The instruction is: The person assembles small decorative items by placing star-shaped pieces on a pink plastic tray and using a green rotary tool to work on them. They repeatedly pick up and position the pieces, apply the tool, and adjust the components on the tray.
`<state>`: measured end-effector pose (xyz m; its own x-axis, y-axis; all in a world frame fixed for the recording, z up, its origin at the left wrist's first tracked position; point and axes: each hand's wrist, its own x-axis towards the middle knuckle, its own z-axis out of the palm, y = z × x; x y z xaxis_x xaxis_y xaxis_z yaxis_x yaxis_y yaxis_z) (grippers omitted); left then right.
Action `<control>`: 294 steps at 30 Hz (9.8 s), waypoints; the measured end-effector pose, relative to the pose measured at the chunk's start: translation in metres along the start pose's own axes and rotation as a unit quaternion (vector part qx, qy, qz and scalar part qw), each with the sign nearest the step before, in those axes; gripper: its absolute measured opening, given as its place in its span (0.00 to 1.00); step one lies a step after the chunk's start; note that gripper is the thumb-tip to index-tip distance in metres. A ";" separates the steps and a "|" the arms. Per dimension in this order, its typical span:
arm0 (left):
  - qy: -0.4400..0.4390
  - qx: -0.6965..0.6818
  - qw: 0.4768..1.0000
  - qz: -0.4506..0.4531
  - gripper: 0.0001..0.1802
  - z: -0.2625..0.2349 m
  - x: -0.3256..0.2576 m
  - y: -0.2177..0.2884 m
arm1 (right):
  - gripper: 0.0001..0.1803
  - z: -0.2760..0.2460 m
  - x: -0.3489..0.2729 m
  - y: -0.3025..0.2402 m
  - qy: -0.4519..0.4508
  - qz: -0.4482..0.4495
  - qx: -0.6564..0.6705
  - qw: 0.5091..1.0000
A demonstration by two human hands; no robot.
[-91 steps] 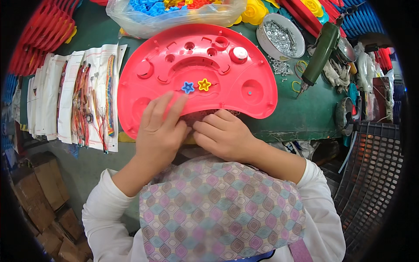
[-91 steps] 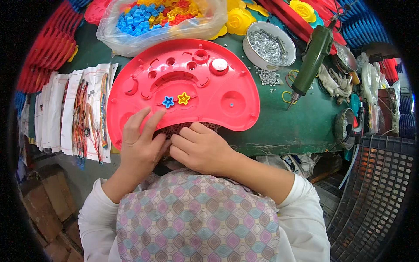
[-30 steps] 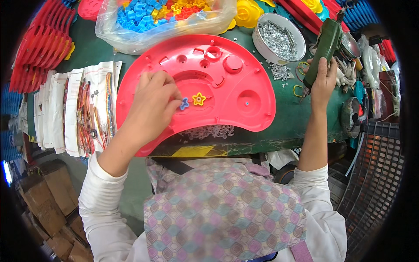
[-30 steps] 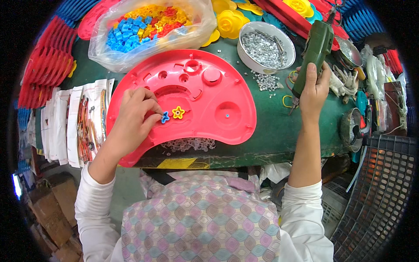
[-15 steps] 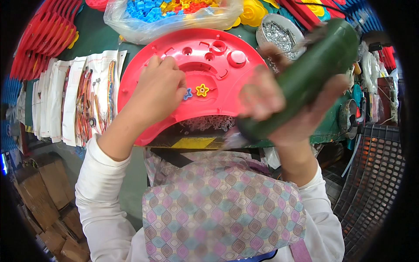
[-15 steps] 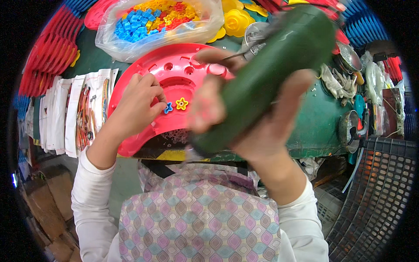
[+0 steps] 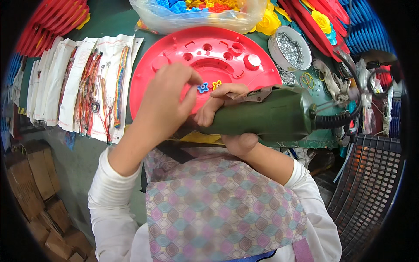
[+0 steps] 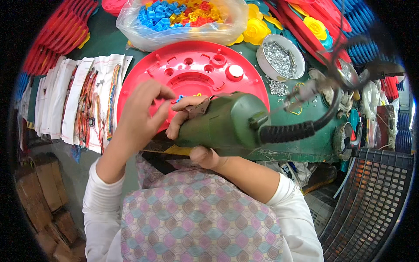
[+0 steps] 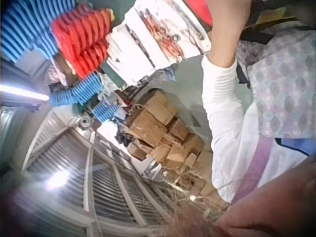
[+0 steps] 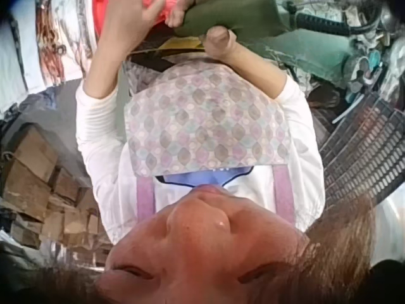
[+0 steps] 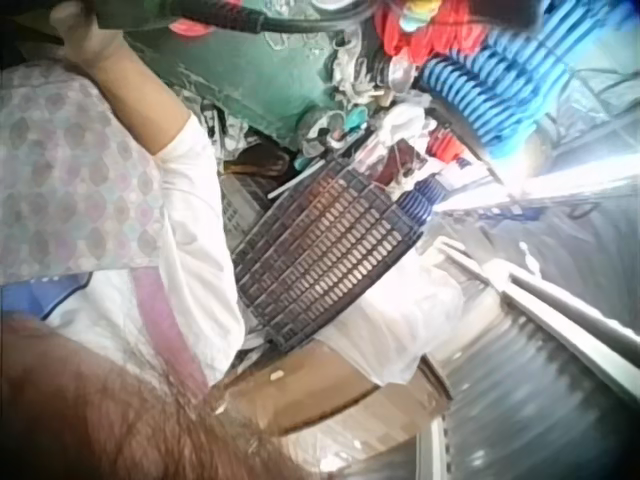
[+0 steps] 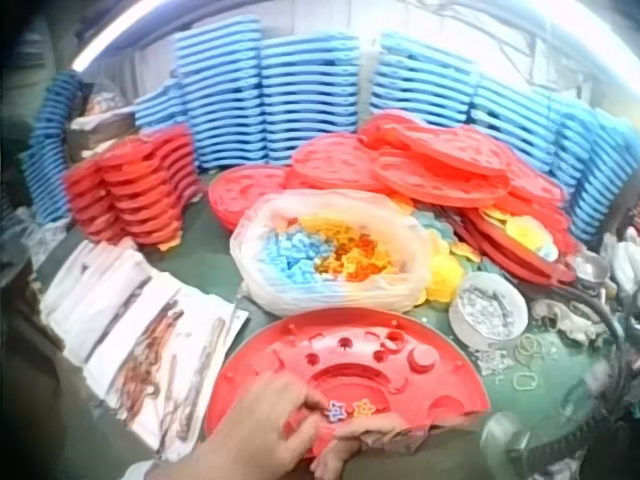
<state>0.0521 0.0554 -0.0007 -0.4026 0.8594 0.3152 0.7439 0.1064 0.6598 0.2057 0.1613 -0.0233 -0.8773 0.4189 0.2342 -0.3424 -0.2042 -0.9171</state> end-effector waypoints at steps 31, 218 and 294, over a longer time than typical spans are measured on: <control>0.196 0.023 0.979 0.055 0.12 -0.020 -0.062 0.011 | 0.57 0.018 0.030 -0.064 -0.089 -0.141 0.067 0.984; -0.088 -0.103 0.986 -0.097 0.06 0.001 0.001 0.004 | 0.72 -0.030 0.021 -0.019 -0.017 -0.019 0.006 1.000; -0.056 -0.247 0.966 -0.043 0.11 0.013 0.097 0.011 | 0.46 -0.055 0.036 -0.060 0.085 0.203 0.147 0.964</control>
<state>0.0282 0.1461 0.0284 -0.3712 0.9093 0.1878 0.3536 -0.0486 0.9341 0.2130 0.2377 0.0224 -0.8995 0.3865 -0.2038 -0.0859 -0.6137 -0.7848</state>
